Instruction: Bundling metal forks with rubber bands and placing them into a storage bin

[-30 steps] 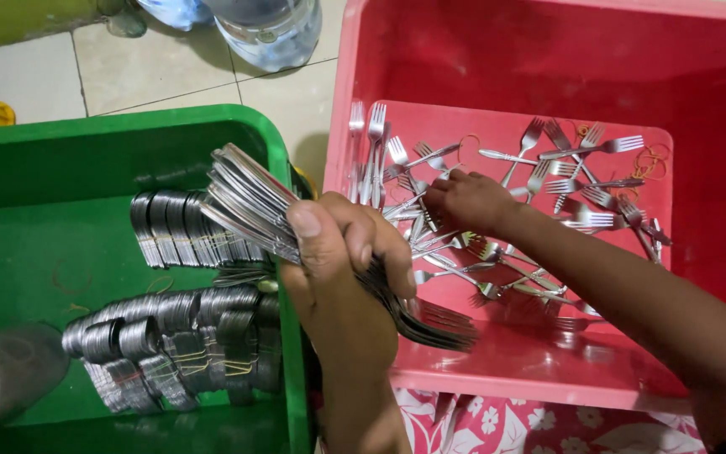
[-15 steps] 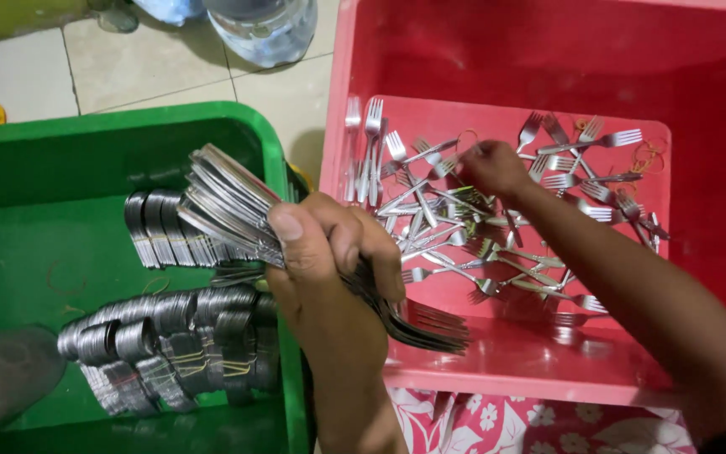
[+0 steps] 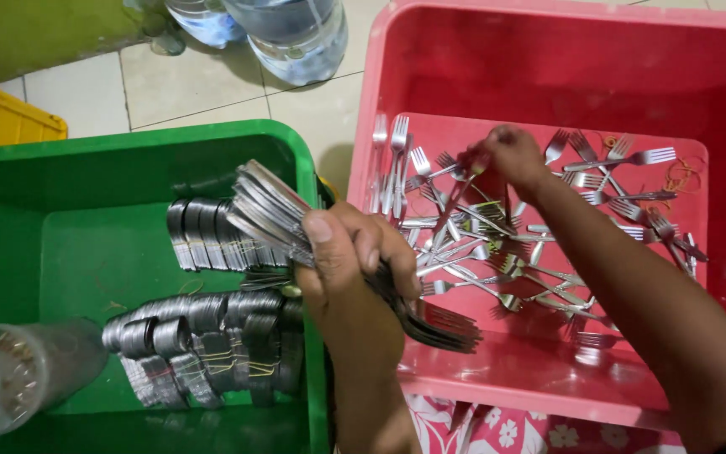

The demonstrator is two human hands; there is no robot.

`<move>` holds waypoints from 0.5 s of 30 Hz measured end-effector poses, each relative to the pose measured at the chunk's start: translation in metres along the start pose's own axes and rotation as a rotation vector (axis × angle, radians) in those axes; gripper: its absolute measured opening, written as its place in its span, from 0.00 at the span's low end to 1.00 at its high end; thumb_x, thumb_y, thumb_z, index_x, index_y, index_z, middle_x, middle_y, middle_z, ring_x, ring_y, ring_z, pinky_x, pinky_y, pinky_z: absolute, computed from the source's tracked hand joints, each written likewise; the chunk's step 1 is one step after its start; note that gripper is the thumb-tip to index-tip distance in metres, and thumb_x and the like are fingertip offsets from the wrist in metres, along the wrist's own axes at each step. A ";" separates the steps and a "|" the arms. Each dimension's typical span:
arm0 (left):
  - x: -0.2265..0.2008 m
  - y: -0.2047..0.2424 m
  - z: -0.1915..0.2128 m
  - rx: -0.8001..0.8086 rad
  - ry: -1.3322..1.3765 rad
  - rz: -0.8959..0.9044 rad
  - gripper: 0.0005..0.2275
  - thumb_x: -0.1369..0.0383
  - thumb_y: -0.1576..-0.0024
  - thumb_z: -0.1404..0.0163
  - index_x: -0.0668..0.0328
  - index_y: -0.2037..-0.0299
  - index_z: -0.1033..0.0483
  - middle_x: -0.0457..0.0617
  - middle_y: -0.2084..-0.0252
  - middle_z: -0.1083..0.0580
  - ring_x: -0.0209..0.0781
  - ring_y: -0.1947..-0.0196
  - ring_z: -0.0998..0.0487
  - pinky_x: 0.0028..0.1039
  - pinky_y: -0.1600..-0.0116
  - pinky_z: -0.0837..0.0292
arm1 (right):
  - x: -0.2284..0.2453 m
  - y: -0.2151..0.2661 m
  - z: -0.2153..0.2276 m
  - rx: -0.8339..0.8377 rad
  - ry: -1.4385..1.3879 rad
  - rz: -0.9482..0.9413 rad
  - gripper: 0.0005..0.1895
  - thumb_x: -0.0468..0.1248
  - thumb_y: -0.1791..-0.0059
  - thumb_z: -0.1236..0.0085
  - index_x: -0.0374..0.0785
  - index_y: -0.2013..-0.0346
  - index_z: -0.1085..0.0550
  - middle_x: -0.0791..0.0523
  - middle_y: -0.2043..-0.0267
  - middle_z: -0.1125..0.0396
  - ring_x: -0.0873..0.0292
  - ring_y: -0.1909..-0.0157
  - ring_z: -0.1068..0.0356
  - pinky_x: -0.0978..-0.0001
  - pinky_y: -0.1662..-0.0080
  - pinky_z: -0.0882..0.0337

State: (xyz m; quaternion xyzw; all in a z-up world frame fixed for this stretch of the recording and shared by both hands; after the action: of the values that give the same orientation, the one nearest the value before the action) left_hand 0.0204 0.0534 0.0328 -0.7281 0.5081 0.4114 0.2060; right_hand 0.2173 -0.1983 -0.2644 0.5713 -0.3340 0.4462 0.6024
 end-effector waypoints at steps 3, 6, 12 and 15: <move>0.004 0.000 0.003 -0.039 -0.040 0.053 0.19 0.53 0.35 0.64 0.55 0.74 0.39 0.46 0.85 0.37 0.32 0.89 0.41 0.24 0.85 0.45 | 0.004 -0.012 0.014 -0.081 -0.014 0.128 0.05 0.34 0.45 0.48 0.43 0.61 0.35 0.61 0.66 0.38 0.65 0.66 0.34 0.77 0.66 0.33; 0.007 -0.001 0.003 0.014 -0.059 0.043 0.19 0.54 0.34 0.66 0.56 0.74 0.40 0.46 0.84 0.38 0.34 0.89 0.40 0.26 0.83 0.42 | 0.010 -0.012 0.016 -0.106 -0.130 0.084 0.04 0.34 0.41 0.51 0.43 0.59 0.35 0.58 0.67 0.34 0.65 0.69 0.36 0.75 0.67 0.33; 0.009 -0.001 -0.002 0.017 -0.065 0.066 0.20 0.53 0.34 0.65 0.56 0.75 0.39 0.46 0.85 0.38 0.34 0.88 0.39 0.25 0.82 0.42 | 0.017 0.004 0.015 0.018 -0.131 -0.120 0.16 0.46 0.38 0.62 0.40 0.47 0.31 0.56 0.67 0.34 0.63 0.70 0.35 0.70 0.70 0.31; 0.007 -0.001 -0.005 0.027 -0.118 0.004 0.19 0.54 0.34 0.66 0.54 0.75 0.39 0.44 0.83 0.38 0.33 0.85 0.37 0.24 0.76 0.40 | 0.014 0.002 0.014 -0.023 0.339 0.091 0.15 0.40 0.41 0.56 0.37 0.53 0.22 0.56 0.61 0.27 0.62 0.62 0.30 0.71 0.59 0.29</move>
State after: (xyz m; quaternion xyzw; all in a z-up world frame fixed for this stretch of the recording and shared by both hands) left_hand 0.0238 0.0464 0.0301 -0.6988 0.5019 0.4471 0.2447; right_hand 0.2227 -0.2100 -0.2490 0.4650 -0.2583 0.5592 0.6359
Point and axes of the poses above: each hand's wrist, its own y-axis away from the middle knuckle, its own z-axis out of the back of the hand, x = y × z, the point moved 2 cm from there along -y, towards the middle knuckle
